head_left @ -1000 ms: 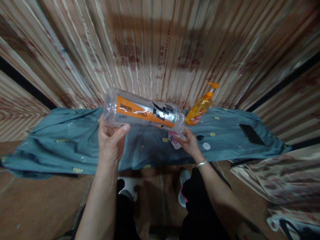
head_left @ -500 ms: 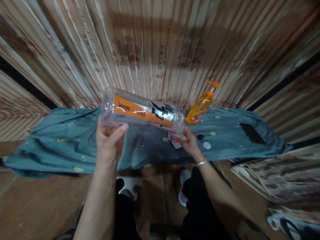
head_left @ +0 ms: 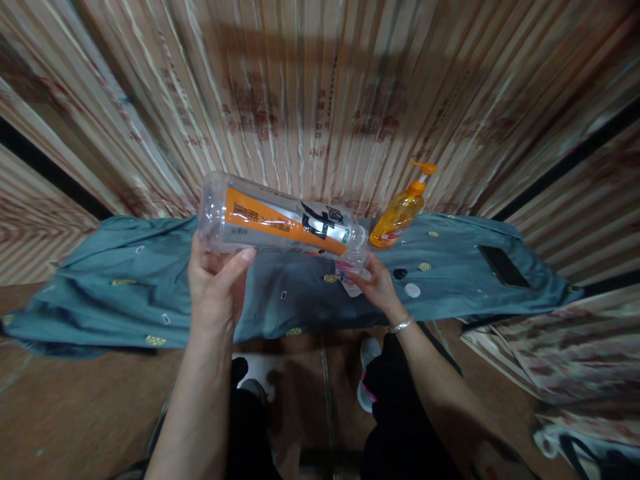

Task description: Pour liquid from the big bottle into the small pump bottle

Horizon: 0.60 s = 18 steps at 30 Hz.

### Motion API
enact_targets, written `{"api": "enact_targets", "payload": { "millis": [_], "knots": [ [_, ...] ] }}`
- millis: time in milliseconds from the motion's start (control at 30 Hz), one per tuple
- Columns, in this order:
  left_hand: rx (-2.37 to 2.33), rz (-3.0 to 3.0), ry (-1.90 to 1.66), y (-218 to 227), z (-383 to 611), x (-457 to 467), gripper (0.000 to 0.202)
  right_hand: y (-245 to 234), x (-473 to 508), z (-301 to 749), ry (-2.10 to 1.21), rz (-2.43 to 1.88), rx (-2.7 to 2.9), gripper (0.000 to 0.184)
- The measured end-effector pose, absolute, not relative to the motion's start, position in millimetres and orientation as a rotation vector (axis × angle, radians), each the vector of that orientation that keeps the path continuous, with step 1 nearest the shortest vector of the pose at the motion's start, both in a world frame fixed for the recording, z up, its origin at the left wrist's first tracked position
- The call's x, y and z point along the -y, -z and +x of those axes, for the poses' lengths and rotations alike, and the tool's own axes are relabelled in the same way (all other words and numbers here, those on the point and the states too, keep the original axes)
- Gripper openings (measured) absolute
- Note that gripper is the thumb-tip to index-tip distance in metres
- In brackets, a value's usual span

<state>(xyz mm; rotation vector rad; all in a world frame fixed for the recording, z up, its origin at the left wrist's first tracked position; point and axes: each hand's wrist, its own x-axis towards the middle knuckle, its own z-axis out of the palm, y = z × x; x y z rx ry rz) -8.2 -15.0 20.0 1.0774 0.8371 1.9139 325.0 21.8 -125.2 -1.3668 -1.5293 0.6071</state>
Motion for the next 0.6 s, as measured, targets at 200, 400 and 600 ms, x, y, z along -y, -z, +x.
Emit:
{"api": "enact_targets", "payload": {
  "millis": [200, 400, 600],
  "knots": [
    [-0.827, 1.087, -1.916, -20.3, -8.6, 16.3, 0.055, 127.8, -22.7, 324.6, -0.601, -1.367, 1.537, 0.064],
    [-0.831, 1.059, -1.934, -21.1, -4.0, 14.8, 0.061, 125.9, -22.4, 324.8, -0.606, -1.359, 1.557, 0.06],
    [-0.837, 1.078, -1.926, -18.9, -7.5, 14.9, 0.058, 123.7, -22.1, 324.4, -0.616, -1.362, 1.555, 0.061]
  ]
}}
